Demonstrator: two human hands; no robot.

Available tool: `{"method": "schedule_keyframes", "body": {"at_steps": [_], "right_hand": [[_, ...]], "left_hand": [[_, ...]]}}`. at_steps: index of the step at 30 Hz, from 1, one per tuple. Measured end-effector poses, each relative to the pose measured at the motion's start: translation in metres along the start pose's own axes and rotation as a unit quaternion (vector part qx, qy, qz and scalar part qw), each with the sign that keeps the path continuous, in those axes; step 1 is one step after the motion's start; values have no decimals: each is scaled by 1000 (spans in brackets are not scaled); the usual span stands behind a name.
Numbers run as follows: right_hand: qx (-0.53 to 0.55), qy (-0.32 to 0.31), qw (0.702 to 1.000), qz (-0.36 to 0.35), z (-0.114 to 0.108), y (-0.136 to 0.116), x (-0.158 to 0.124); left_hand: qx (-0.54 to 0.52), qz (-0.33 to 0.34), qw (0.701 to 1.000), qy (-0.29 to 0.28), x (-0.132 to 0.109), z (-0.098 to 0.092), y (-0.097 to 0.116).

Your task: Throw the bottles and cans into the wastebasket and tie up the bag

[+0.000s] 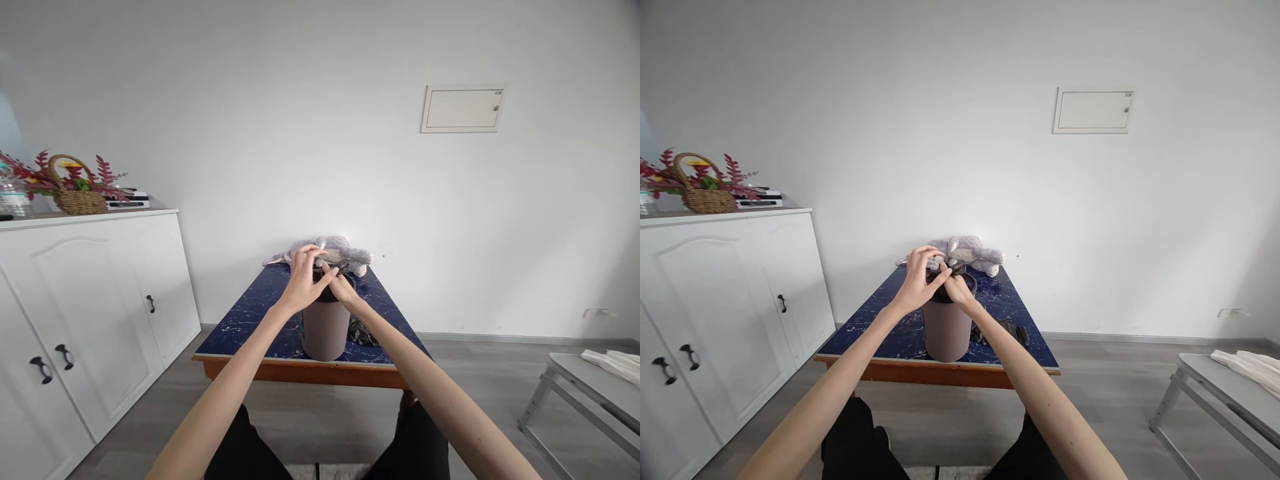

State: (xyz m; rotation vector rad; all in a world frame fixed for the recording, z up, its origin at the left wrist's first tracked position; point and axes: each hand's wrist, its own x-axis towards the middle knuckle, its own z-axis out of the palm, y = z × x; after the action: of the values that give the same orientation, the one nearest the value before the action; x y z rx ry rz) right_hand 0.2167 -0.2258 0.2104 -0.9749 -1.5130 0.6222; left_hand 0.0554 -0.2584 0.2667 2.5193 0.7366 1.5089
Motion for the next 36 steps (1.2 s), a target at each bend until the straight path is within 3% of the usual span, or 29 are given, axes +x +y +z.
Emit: {"method": "schedule_keyframes", "body": {"at_steps": [3, 6, 11, 14, 21, 27, 31, 36], "right_hand": [[16, 42, 997, 71, -5, -3, 1], [28, 58, 993, 102, -6, -10, 3], [21, 42, 994, 99, -3, -29, 2], [-6, 24, 996, 88, -4, -39, 0], [-70, -42, 997, -16, -29, -47, -8], [-185, -141, 960, -158, -42, -50, -22], [-270, -137, 929, -213, -47, -48, -27], [-363, -80, 903, -214, -50, -34, -29]], "left_hand": [[-89, -116, 988, 43, -11, 1, -23], [-101, -171, 980, 7, -22, 4, -40], [-112, -196, 971, -83, -27, 9, -41], [-111, -187, 971, -96, -23, 11, -38], [-132, -173, 973, -70, -16, 14, -51], [-143, -195, 967, -87, -16, 14, -58], [-140, -216, 964, -66, -15, 14, -60], [-142, -224, 963, -58, -15, 14, -56]]}}
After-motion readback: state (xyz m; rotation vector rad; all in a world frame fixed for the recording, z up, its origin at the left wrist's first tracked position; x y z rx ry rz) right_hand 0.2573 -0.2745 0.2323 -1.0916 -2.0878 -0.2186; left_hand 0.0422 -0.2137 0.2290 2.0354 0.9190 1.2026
